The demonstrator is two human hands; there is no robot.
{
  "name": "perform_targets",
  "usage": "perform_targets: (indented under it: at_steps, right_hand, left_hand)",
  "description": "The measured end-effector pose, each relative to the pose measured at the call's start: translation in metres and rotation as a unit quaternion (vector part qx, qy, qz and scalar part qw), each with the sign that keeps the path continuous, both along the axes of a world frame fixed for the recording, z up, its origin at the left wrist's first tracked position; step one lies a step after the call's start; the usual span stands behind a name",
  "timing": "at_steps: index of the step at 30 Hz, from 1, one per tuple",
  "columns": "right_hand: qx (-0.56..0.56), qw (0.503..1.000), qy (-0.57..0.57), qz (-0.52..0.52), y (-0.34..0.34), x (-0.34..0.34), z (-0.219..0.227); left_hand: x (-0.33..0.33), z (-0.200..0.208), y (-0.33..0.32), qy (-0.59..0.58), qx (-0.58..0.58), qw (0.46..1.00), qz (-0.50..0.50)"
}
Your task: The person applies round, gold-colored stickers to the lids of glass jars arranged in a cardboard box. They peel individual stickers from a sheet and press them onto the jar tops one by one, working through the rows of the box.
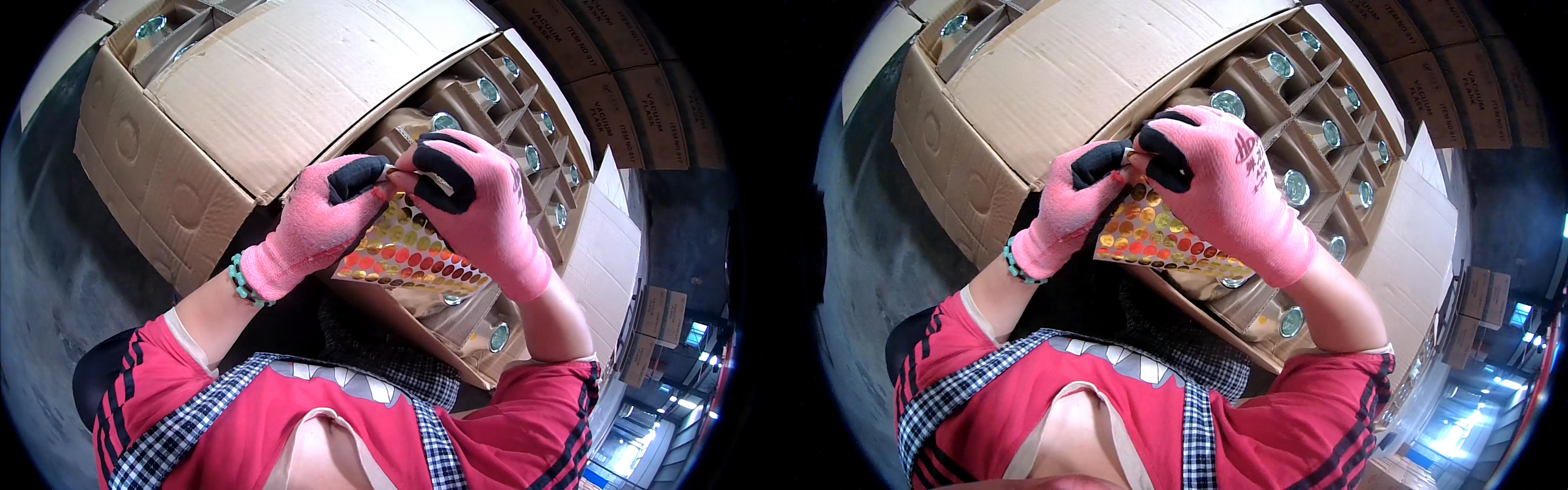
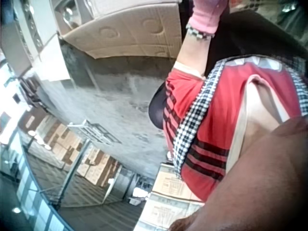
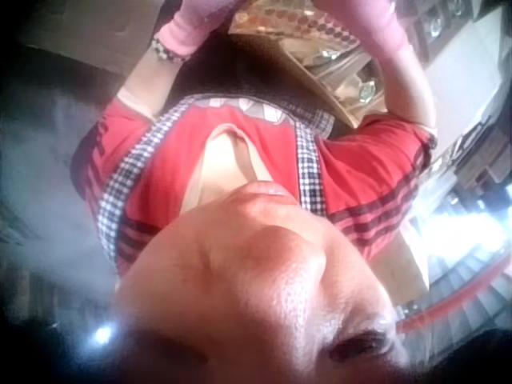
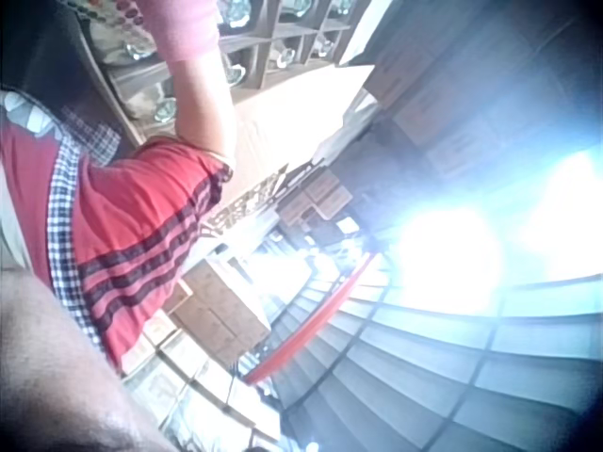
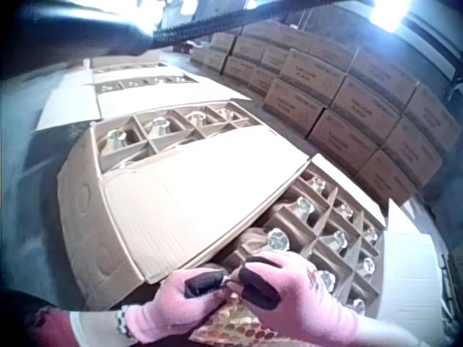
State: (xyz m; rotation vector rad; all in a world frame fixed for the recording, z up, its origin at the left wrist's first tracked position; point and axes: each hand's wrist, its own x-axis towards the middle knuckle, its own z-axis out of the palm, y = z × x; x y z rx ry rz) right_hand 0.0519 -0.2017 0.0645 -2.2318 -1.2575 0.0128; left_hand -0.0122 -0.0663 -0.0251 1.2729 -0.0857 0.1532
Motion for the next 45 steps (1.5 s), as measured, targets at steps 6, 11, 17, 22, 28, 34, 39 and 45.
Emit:
perform_targets:
  at_steps: [6,11,17,22,28,34,39,45]
  right_hand:
    - [-0.029,0.985,-0.164,0.045,-0.001,-0.001,-0.008]
    - [0.083,0.993,-0.076,0.036,-0.02,0.035,0.008]
    - [0.271,0.923,0.053,-0.268,-0.131,0.23,-0.002]
    - [-0.109,0.93,-0.087,-0.34,-0.142,0.304,-0.052]
    - [-0.172,0.94,0.007,-0.294,-0.125,0.351,-0.082]
    - [-0.274,0.917,0.01,-0.291,-0.114,0.369,-0.088]
    - [-0.336,0.88,-0.104,-0.318,-0.091,0.349,-0.078]
    - [-0.276,0.811,-0.321,-0.403,-0.096,0.331,-0.083]
  left_hand:
    - [-0.001,0.004,0.003,0.021,-0.034,0.999,-0.035]
    - [-0.003,0.005,0.002,0.035,-0.008,0.999,-0.024]
    - [0.003,0.014,-0.002,0.081,0.047,0.992,-0.088]
    - [0.005,0.021,0.004,0.107,0.063,0.985,-0.121]
    - [0.007,0.022,0.01,0.075,0.081,0.981,-0.157]
    - [0.013,0.021,0.016,0.026,0.115,0.971,-0.21]
    - [0.015,0.019,0.015,0.024,0.123,0.97,-0.206]
    - [0.013,0.03,0.01,0.08,0.077,0.975,-0.19]
